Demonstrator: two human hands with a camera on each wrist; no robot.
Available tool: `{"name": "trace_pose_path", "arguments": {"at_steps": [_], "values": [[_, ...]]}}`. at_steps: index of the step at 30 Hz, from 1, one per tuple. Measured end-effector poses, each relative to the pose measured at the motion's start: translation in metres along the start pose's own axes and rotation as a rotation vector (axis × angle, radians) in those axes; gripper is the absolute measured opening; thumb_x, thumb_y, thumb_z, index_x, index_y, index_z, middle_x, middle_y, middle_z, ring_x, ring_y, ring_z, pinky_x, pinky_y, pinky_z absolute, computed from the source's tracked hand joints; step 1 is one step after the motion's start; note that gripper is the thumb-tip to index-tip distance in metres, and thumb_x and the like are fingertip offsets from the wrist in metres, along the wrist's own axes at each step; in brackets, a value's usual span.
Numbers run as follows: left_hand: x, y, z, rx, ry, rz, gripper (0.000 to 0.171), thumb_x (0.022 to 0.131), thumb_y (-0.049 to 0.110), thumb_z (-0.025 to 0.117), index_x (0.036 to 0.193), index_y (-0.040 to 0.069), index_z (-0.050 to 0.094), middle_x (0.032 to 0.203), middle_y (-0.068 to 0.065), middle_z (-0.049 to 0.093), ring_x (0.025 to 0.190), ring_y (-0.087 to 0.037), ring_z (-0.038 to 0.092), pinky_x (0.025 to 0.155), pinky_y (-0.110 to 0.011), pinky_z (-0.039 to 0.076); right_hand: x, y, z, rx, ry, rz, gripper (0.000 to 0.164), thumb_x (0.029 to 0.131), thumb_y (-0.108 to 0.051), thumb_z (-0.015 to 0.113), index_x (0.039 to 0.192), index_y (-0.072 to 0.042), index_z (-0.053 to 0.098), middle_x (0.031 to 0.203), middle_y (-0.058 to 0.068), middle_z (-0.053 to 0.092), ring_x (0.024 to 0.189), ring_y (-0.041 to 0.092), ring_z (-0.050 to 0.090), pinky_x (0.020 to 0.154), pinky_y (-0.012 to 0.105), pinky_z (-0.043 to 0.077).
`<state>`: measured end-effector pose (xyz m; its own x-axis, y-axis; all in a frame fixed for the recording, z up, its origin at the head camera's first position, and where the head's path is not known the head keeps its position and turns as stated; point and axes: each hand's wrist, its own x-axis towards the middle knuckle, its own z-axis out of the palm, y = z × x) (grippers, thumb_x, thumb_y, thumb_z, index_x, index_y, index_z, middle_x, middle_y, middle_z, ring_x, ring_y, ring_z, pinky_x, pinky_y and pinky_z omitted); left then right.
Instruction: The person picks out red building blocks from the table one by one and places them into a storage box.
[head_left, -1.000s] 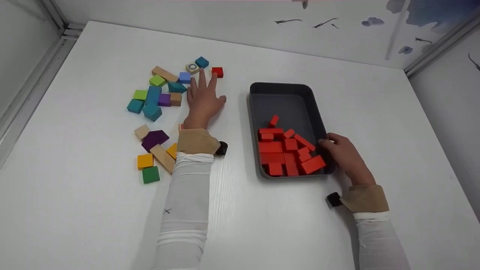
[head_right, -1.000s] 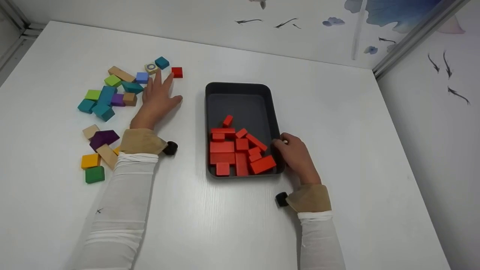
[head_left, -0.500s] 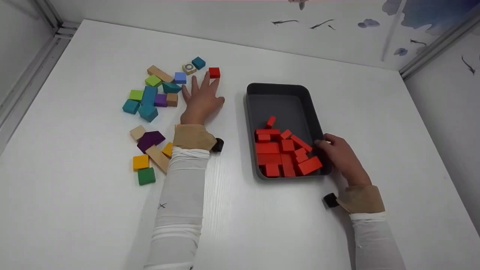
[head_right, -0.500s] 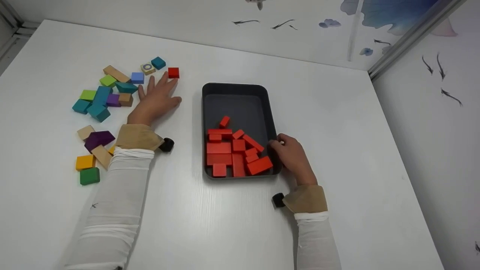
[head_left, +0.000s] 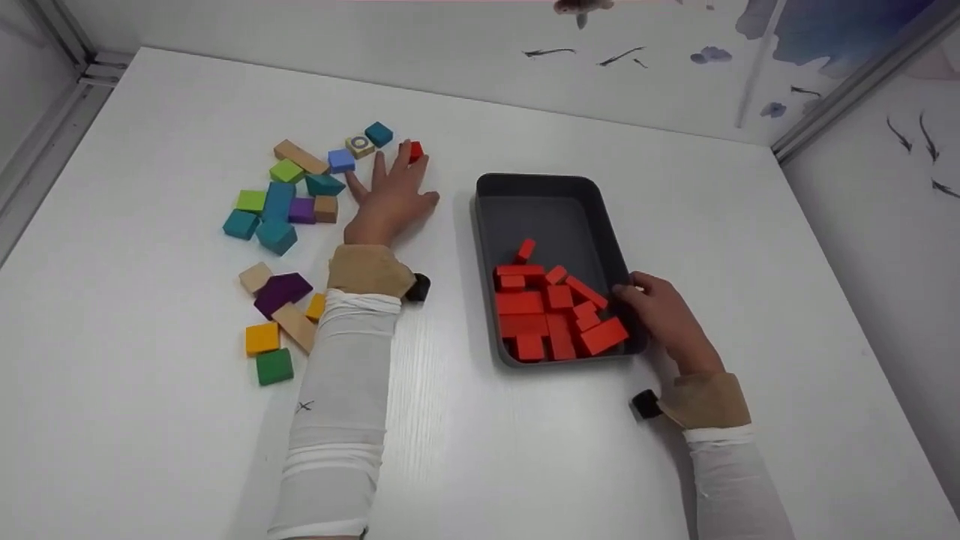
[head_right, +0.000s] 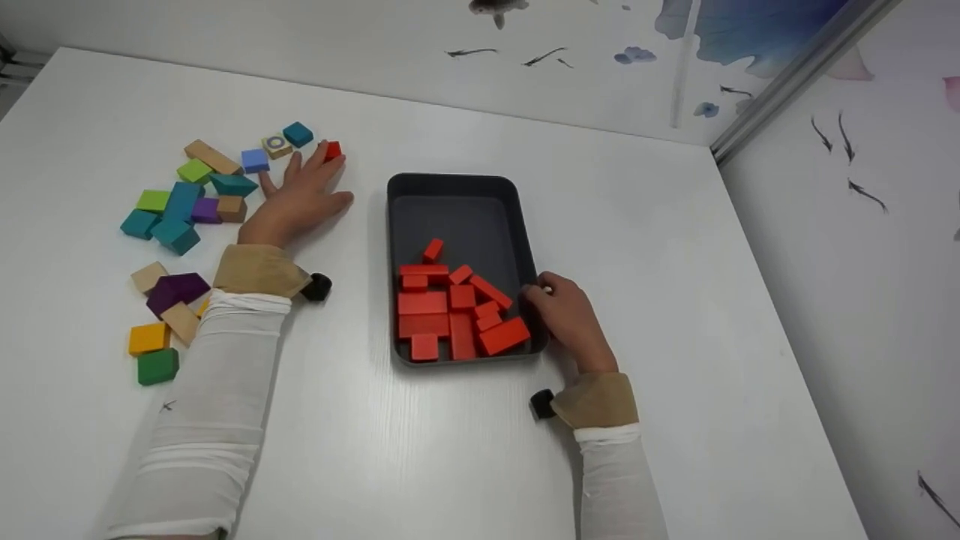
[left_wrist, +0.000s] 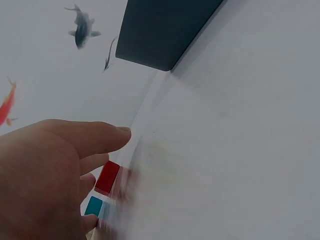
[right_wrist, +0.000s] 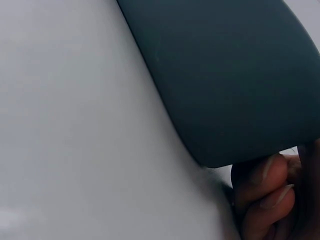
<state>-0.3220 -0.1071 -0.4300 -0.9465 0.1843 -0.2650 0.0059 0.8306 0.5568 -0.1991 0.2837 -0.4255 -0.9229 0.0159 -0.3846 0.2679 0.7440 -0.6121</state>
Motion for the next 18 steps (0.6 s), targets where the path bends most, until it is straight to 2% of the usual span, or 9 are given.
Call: {"name": "trace_pose_path", "arguments": {"at_steps": [4,8,12,15,18], "values": [[0.0018,-0.0023,0.0008,-0.005,0.007,0.002,0.072,0.107,0.040,0.050,0.168,0.025,0.016,0.177,-0.003,-0.001,0.163,-0.037,-0.010,0.119,-0.074,-0.017,0.0000,0.0002,0.0006,-0.002,0.002,0.003,0.038,0.106,-0.037,0.044,0.119,-0.004,0.057,0.124,0.018,0.056,0.114,0.029,0.050,0.097,0.039,0.047],[0.0022,0.0005,0.0048,-0.014,0.087,0.000,0.074,0.106,0.038,0.054,0.168,0.021,0.016,0.176,-0.006,0.009,0.163,-0.036,0.002,0.122,-0.073,-0.010,0.0000,0.0011,0.0001,-0.001,0.016,0.000,0.040,0.105,-0.036,0.045,0.124,-0.003,0.058,0.131,0.020,0.057,0.117,0.030,0.050,0.104,0.044,0.046],[0.0007,0.0022,0.0089,-0.005,0.155,-0.032,0.072,0.105,0.037,0.057,0.166,0.018,0.023,0.171,-0.013,0.016,0.158,-0.041,0.014,0.125,-0.070,-0.001,0.0007,0.0019,0.0017,-0.009,0.028,-0.017,0.035,0.105,-0.035,0.045,0.116,-0.004,0.060,0.119,0.017,0.058,0.110,0.027,0.050,0.094,0.036,0.045],[0.0010,0.0025,0.0090,-0.001,0.162,-0.058,0.070,0.105,0.035,0.058,0.165,0.018,0.027,0.170,-0.018,0.013,0.157,-0.042,0.012,0.127,-0.067,0.002,0.0006,0.0020,0.0020,-0.010,0.030,-0.017,0.034,0.105,-0.035,0.046,0.113,-0.005,0.059,0.115,0.015,0.058,0.108,0.026,0.050,0.090,0.033,0.045],[0.0026,0.0027,0.0067,-0.027,0.155,-0.056,0.069,0.106,0.033,0.058,0.165,0.018,0.027,0.173,-0.016,0.003,0.160,-0.041,0.002,0.129,-0.064,0.001,0.0009,0.0011,0.0014,-0.012,0.033,-0.014,0.035,0.105,-0.035,0.046,0.114,-0.005,0.059,0.116,0.016,0.058,0.109,0.027,0.050,0.091,0.034,0.045]]}}
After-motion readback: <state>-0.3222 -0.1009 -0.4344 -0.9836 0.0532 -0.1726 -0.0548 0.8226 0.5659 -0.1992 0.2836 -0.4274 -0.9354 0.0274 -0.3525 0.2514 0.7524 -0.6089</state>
